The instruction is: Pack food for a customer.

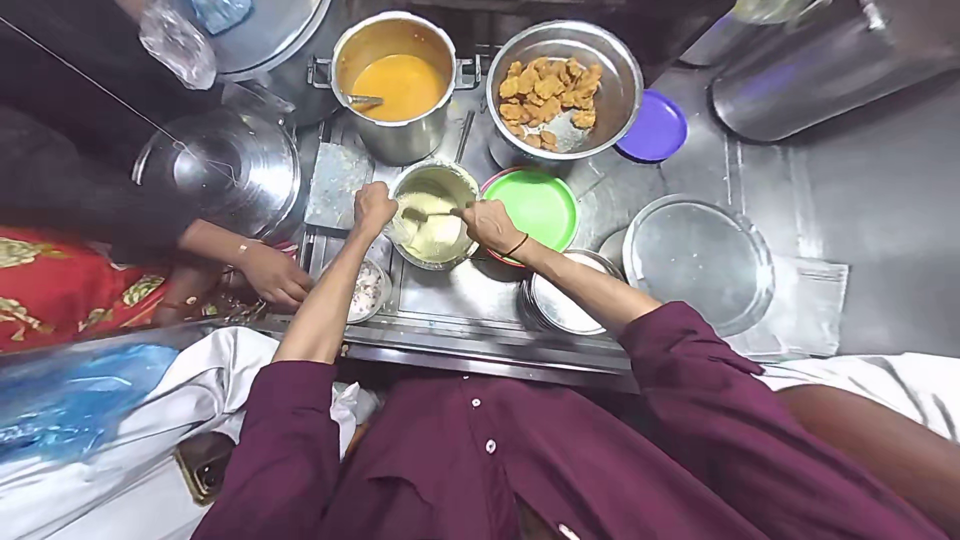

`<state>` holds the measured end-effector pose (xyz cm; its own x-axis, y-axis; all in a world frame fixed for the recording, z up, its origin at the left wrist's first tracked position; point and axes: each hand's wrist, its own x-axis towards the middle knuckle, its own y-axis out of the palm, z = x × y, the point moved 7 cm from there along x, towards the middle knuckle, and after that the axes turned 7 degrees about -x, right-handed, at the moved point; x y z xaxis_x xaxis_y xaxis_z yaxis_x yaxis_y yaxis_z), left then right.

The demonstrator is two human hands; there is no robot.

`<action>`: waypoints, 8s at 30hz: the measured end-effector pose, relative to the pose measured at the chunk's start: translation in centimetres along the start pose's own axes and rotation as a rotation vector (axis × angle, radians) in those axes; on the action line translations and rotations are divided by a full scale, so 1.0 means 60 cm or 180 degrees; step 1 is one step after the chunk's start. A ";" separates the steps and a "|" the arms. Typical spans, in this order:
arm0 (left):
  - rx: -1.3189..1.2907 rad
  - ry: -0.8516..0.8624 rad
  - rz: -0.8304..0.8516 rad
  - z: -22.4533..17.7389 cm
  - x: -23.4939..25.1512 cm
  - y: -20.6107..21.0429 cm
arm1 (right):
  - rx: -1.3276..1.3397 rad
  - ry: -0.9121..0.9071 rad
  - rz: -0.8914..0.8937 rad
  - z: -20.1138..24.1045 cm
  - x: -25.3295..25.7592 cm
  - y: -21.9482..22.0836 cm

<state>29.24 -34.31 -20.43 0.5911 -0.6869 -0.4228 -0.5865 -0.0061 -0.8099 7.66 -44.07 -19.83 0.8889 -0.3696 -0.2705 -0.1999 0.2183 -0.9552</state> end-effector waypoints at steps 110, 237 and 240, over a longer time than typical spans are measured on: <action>-0.0518 0.1329 0.0227 -0.080 0.056 -0.040 | -0.0542 0.0136 -0.1637 -0.033 -0.090 -0.106; -0.1831 0.0420 0.0467 0.035 0.117 0.040 | -0.1164 -0.0485 0.0103 -0.015 0.052 0.044; -0.2082 0.0415 0.0446 0.040 0.114 0.036 | -0.0884 -0.0501 0.0289 -0.016 0.030 0.031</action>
<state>33.32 -37.30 -26.04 0.4376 -0.7950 -0.4201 -0.8910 -0.3207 -0.3213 8.48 -45.19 -22.23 0.9108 -0.2111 -0.3547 -0.3666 -0.0186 -0.9302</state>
